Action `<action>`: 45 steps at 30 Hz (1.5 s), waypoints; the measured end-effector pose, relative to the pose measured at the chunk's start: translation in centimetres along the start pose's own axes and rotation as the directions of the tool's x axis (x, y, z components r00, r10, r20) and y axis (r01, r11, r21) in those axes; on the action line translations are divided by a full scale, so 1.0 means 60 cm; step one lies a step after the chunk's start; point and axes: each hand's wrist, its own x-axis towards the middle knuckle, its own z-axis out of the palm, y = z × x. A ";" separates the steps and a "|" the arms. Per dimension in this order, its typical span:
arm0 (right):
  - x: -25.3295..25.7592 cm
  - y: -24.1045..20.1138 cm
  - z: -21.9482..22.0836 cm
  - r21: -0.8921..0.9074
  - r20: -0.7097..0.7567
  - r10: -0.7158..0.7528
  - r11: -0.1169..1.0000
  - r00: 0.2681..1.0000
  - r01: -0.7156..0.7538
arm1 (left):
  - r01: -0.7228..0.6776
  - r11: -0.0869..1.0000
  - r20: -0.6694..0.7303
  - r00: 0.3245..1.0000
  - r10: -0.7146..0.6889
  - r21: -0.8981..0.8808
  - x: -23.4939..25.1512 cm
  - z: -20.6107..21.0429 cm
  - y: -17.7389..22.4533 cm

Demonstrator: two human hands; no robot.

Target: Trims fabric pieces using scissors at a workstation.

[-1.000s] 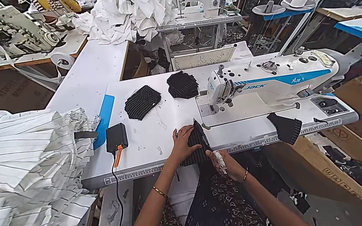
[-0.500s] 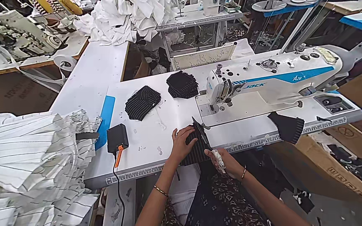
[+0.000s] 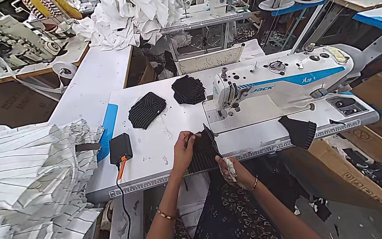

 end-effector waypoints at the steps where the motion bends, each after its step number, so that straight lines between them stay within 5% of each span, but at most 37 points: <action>1: -0.001 0.000 0.001 -0.008 -0.004 -0.002 1.000 1.000 0.002 | 0.083 0.990 0.072 0.995 -0.075 -0.115 -0.013 -0.014 0.020; 4: -0.002 0.002 0.003 -0.007 -0.004 -0.029 1.000 1.000 0.029 | 0.226 0.943 0.495 0.865 -0.080 -0.243 -0.046 -0.043 0.038; 6: -0.001 0.009 0.002 0.032 0.001 -0.079 0.996 0.997 0.078 | 0.250 0.950 0.612 0.786 -0.086 -0.189 -0.057 -0.031 0.027; 9: -0.012 0.017 0.002 0.131 -0.025 -0.152 0.979 0.988 0.154 | 0.132 0.953 0.360 0.905 -0.228 0.272 -0.067 0.015 -0.003; 13: -0.053 0.014 -0.011 0.217 -0.158 -0.216 0.944 0.964 0.247 | -0.122 0.764 0.181 0.984 0.008 0.634 -0.073 0.058 -0.066; 16: -0.087 0.027 -0.029 0.185 -0.190 -0.186 0.958 0.964 0.221 | -0.180 0.731 0.130 0.984 0.125 0.658 -0.068 0.062 -0.083; 25: -0.168 0.112 -0.004 0.194 0.163 0.107 0.971 0.981 -0.139 | -0.213 0.739 0.104 0.976 0.191 0.639 -0.078 0.059 -0.096; 32: -0.125 0.080 0.004 0.320 0.098 0.051 0.944 0.994 -0.079 | -0.208 0.769 0.135 0.978 0.159 0.604 -0.075 0.050 -0.085; 39: -0.112 0.057 0.009 0.193 0.009 0.088 0.977 0.996 -0.088 | 0.045 0.853 0.195 0.966 -0.170 0.520 -0.042 0.048 -0.019; 42: -0.119 0.068 0.013 0.143 -0.012 0.084 0.986 0.996 -0.082 | 0.379 0.877 0.248 0.856 -0.453 0.295 -0.012 0.059 -0.004; 45: -0.124 0.071 0.018 0.111 -0.045 0.105 0.989 0.994 -0.099 | 0.519 0.844 0.315 0.785 -0.533 0.136 0.004 0.067 -0.018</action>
